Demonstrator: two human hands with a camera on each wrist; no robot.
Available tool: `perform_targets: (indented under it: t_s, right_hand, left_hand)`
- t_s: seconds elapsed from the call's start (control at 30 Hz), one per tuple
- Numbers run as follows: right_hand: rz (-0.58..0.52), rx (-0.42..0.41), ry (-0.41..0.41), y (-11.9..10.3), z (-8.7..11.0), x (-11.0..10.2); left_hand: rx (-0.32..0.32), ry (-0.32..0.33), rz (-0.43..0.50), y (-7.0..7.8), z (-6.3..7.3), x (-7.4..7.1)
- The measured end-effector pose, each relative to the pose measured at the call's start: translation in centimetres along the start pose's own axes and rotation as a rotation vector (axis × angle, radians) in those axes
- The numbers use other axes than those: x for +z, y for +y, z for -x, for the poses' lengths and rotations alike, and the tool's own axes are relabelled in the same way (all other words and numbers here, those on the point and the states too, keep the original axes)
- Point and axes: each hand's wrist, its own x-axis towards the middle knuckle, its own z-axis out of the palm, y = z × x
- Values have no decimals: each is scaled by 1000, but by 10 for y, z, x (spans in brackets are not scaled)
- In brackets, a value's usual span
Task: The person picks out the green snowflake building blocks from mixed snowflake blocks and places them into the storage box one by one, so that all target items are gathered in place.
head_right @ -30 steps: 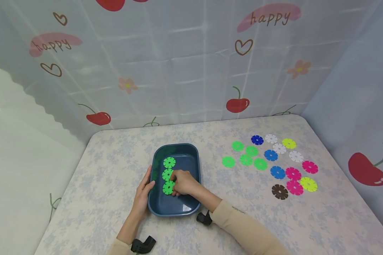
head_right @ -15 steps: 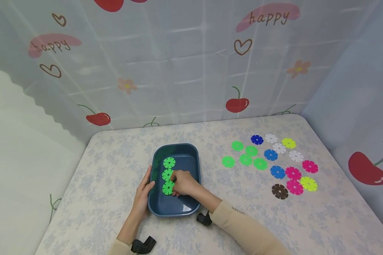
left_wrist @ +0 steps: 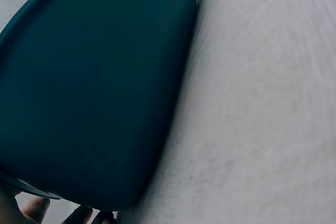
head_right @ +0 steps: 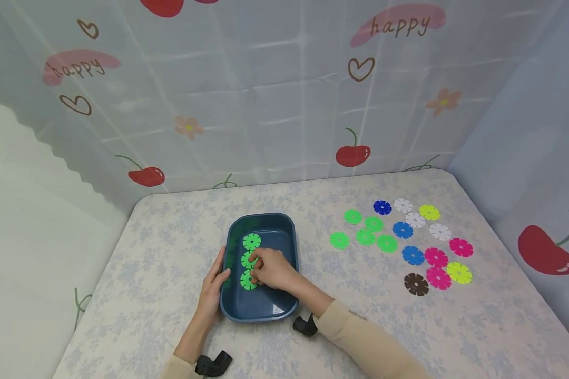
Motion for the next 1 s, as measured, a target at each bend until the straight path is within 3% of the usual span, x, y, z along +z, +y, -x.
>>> perform_targets:
  t_s: [0.17, 0.33, 0.7, 1.0]
  right_hand:
    - [-74, -104, -10, -16, 15, -23]
    - [-82, -114, 27, -18, 37, -56]
    - [41, 117, 267, 30, 72, -127]
    - [100, 242, 325, 60, 79, -160]
  left_hand:
    - [-3, 9, -3, 1, 0, 2]
    - [-21, 25, -14, 2, 0, 2]
    - [-6, 28, -10, 1, 0, -1]
    - [0, 17, -4, -1, 0, -1]
